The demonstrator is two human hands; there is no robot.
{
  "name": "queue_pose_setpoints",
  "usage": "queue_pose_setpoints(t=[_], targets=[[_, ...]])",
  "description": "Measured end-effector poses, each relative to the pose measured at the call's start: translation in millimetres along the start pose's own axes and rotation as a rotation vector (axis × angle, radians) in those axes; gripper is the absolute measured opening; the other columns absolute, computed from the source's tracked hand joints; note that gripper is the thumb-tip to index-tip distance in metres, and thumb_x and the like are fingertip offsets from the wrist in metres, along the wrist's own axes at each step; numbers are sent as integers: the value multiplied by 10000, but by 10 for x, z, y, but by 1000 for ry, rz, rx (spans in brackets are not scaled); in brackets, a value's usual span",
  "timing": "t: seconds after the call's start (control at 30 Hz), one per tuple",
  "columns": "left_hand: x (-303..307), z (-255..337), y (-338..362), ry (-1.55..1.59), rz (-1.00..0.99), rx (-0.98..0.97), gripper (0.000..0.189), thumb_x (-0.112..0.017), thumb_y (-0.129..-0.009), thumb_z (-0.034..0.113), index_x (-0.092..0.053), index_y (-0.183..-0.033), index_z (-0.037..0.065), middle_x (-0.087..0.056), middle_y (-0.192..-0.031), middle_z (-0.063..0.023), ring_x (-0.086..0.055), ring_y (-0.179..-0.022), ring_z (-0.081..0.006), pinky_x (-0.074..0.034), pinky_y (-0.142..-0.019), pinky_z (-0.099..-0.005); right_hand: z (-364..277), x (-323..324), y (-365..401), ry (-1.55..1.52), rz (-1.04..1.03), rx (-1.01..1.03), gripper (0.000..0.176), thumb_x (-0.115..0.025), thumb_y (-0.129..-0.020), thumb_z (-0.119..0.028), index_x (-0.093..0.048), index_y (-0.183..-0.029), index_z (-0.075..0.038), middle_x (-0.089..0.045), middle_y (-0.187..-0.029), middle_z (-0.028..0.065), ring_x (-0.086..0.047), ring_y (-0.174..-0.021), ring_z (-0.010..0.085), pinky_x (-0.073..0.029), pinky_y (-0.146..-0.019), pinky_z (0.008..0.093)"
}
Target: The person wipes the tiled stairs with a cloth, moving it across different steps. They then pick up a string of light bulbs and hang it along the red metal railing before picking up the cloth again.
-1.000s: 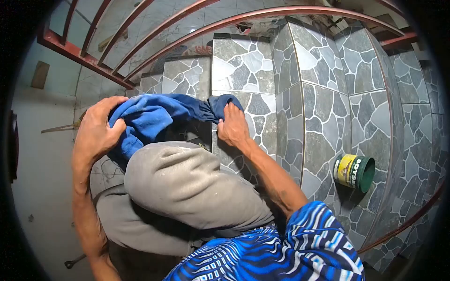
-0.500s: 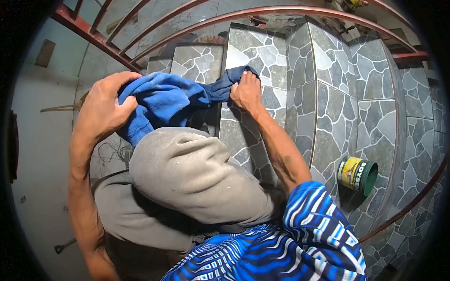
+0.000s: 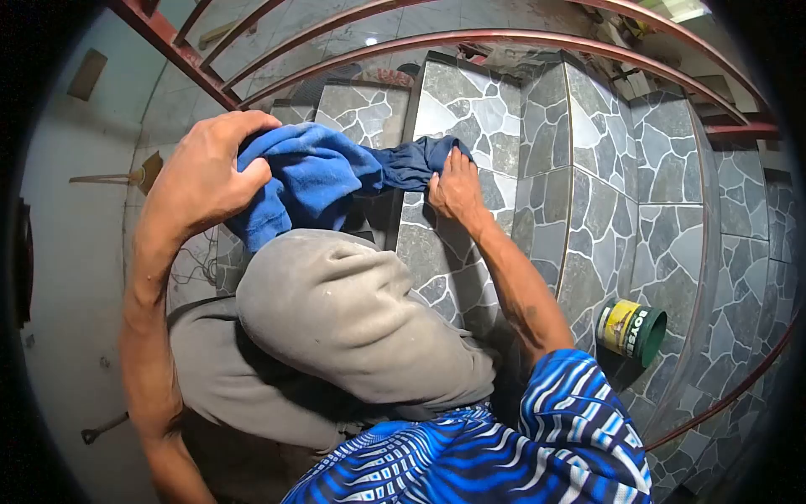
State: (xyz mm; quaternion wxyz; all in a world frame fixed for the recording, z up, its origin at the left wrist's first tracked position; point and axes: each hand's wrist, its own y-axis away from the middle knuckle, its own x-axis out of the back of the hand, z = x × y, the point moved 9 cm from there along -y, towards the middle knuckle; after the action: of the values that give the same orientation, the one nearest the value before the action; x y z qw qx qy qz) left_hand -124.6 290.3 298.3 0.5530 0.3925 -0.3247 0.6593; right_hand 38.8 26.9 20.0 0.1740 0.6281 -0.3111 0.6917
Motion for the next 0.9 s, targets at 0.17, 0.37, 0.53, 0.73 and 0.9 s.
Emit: queue_pose_setpoints(t=[0.17, 0.37, 0.53, 0.73, 0.9], targets=[[-116, 66, -9, -1, -75, 1, 404, -591, -745, 138, -672, -1114, -6, -699, -1049, -222, -666, -983, -394, -513, -925, -424, 30, -4, -254, -9, -52, -60, 601, -569, -871, -290, -555, -1238, 186, -561, -1278, 337, -549, -1165, 419, -457, -963, 479], [-81, -19, -29, -36, -31, 17, 395, -588, -754, 132, -675, -1116, -1, -700, -1056, -223, -664, -1000, -399, -514, -931, -425, 24, -2, -169, -26, 46, 46, 608, -571, -867, -286, -545, -1242, 192, -545, -1297, 351, -548, -1163, 431, -450, -964, 498], [-81, 87, -31, 8, -48, -49, 387, -588, -758, 128, -669, -1112, -8, -699, -1038, -222, -669, -968, -395, -524, -896, -419, -49, 12, -73, 16, 68, 26, 599, -577, -856, -294, -564, -1218, 182, -562, -1268, 343, -567, -1110, 415, -466, -905, 478], [-97, -6, 34, -12, -65, -1, 393, -590, -757, 136, -670, -1113, -7, -699, -1035, -222, -672, -962, -388, -527, -885, -415, 27, -17, -186, 14, 94, -21, 610, -574, -851, -301, -559, -1243, 165, -583, -1257, 301, -569, -1126, 385, -460, -918, 468], [-86, -23, 93, -20, -41, -8, 394, -587, -755, 138, -671, -1111, -10, -700, -1037, -223, -676, -955, -382, -525, -879, -416, -95, 18, 37, 31, 107, -11, 612, -578, -847, -302, -559, -1247, 161, -587, -1237, 298, -564, -1127, 395, -457, -910, 491]])
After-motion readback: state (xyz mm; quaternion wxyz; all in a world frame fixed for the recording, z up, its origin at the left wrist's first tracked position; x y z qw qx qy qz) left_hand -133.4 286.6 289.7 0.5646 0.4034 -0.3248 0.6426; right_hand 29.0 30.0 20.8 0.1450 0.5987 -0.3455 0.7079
